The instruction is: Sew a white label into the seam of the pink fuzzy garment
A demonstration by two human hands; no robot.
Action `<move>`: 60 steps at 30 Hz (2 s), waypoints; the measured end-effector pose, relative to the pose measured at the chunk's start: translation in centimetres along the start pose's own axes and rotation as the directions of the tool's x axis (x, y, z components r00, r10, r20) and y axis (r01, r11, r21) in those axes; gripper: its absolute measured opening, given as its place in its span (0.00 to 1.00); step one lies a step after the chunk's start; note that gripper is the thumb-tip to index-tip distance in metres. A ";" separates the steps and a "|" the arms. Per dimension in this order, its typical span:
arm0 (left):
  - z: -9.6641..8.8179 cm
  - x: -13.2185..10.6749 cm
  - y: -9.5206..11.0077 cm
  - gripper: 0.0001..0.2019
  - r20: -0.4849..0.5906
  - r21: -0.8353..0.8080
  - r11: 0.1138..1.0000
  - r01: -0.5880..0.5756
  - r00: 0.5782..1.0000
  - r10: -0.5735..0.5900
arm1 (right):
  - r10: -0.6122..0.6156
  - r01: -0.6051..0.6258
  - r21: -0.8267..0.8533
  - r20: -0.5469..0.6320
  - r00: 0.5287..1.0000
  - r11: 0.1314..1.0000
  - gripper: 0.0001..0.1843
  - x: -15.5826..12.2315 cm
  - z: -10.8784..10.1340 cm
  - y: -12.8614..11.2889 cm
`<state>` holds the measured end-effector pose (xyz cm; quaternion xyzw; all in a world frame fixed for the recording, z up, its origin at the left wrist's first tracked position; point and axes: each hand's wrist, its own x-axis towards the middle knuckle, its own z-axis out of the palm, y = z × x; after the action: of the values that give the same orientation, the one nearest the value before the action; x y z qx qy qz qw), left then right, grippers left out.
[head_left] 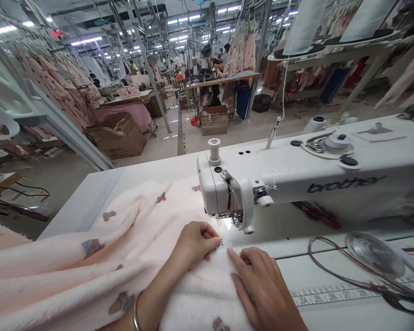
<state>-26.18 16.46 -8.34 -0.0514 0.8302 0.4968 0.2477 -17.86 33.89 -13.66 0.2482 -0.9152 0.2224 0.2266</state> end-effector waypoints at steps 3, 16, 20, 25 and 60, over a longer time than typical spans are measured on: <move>-0.1 0.0 0.0 0.07 -0.001 0.000 1.000 -0.004 1.000 0.004 | 0.005 -0.005 -0.003 0.005 1.000 1.000 0.22 0.0 0.0 0.0; -0.7 -2.7 -0.1 0.12 -0.125 0.485 0.843 -0.234 0.935 0.331 | 0.007 -0.007 0.004 0.005 1.000 1.000 0.21 0.3 -0.1 0.0; -1.4 -4.8 -1.7 0.13 0.128 0.601 0.551 -0.579 0.750 0.648 | 0.012 -0.012 0.016 -0.007 1.000 1.000 0.20 0.2 -0.1 -0.1; -1.0 -5.3 -3.8 0.23 0.378 0.696 0.163 -0.699 0.550 0.744 | 0.005 -0.004 0.024 -0.032 0.999 1.000 0.20 0.2 0.0 -0.1; -0.4 -4.8 -4.9 0.25 0.367 0.762 0.153 -0.629 0.616 0.697 | 0.056 -0.056 0.051 -0.017 0.998 0.997 0.19 0.3 -0.4 -0.4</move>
<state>-20.51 12.91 -9.89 0.4255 0.9005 0.0831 -0.0339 -17.67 33.69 -13.04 0.2260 -0.9138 0.2539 0.2223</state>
